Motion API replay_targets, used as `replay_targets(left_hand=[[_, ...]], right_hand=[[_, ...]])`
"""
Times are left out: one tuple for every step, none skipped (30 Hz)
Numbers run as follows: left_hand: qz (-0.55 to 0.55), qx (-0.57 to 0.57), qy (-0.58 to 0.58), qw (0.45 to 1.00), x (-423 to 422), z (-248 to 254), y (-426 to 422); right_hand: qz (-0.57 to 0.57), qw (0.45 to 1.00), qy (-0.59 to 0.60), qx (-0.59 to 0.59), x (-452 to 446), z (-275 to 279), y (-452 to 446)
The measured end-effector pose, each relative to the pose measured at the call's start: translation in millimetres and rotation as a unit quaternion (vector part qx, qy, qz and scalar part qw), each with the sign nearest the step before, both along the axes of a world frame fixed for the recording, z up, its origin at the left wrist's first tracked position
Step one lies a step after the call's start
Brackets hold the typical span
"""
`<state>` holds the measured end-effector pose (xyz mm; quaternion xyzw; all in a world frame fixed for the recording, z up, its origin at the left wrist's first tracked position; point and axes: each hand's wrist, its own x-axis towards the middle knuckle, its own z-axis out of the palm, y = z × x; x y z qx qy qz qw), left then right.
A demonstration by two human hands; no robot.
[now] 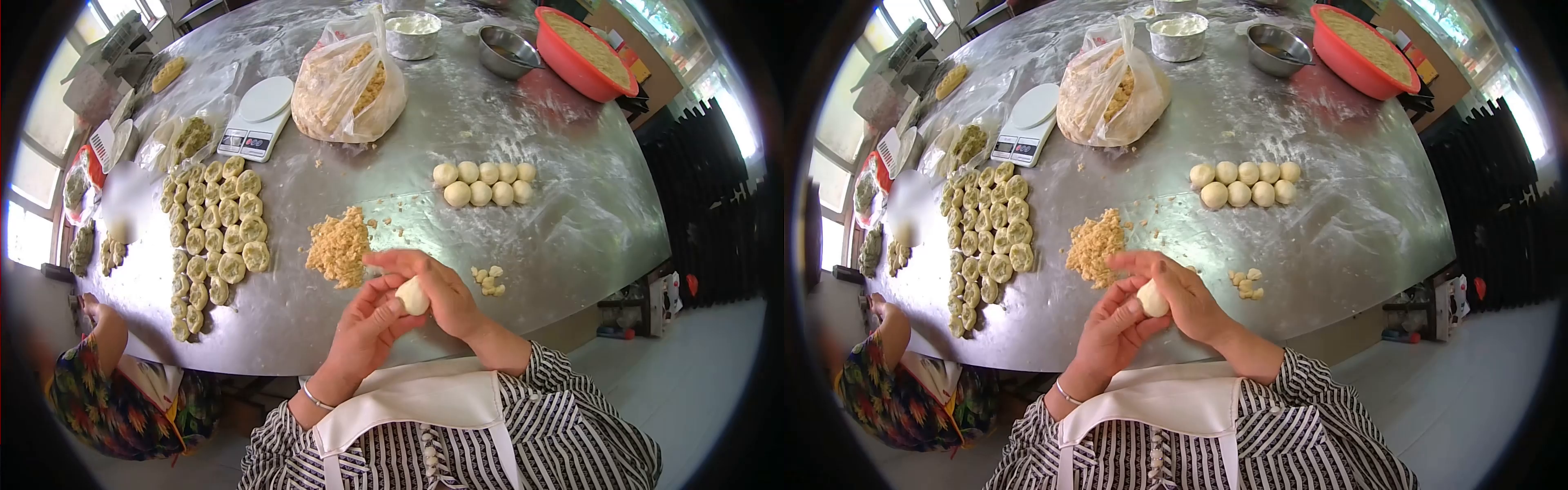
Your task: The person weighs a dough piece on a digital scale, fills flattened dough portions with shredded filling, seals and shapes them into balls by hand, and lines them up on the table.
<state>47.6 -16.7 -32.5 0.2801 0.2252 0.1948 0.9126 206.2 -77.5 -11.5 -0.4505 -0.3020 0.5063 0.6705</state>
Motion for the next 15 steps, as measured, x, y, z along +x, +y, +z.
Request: replay_targets(left_hand=[[-0.014,-0.010,0.002,1.000,-2,-1,2],[-0.029,-0.020,0.004,0.999,-5,-3,6],[-0.045,-0.030,0.007,0.999,-6,-4,8],[-0.035,-0.034,0.007,0.999,-3,-1,6],[-0.025,-0.037,0.007,0.999,0,3,2],[-0.014,-0.042,0.008,0.999,3,6,-1],[-0.008,-0.033,0.014,0.999,4,7,-3],[-0.002,-0.024,0.020,1.000,5,8,-3],[0.006,-0.014,0.027,1.000,5,8,-3],[0.008,-0.015,0.029,0.999,3,8,0],[0.010,-0.015,0.034,0.999,0,6,4],[0.014,-0.016,0.038,0.999,-3,4,8],[0.020,0.041,0.065,0.997,-5,2,9],[0.028,0.098,0.093,0.990,-6,-1,11],[0.038,0.157,0.126,0.979,-9,-2,13]], right_hand=[[-0.011,0.999,-0.044,0.001,-3,2,2],[-0.022,0.996,-0.087,0.002,-4,4,3],[-0.003,0.993,-0.118,-0.014,-2,1,1],[0.015,0.988,-0.150,-0.028,0,-2,0],[0.065,0.982,-0.169,-0.058,9,-14,-3],[0.092,0.977,-0.177,-0.073,13,-17,-6],[0.120,0.971,-0.187,-0.087,17,-19,-8],[0.126,0.971,-0.187,-0.084,18,-17,-10],[0.133,0.970,-0.187,-0.081,18,-15,-11],[0.083,0.979,-0.178,-0.050,16,-14,-10],[0.033,0.985,-0.167,-0.019,13,-13,-8],[-0.016,0.988,-0.155,0.013,9,-12,-6],[-0.030,0.978,-0.204,0.010,10,-11,-7],[-0.043,0.967,-0.251,0.009,16,-9,-11],[-0.055,0.954,-0.294,0.011,21,-6,-13]])
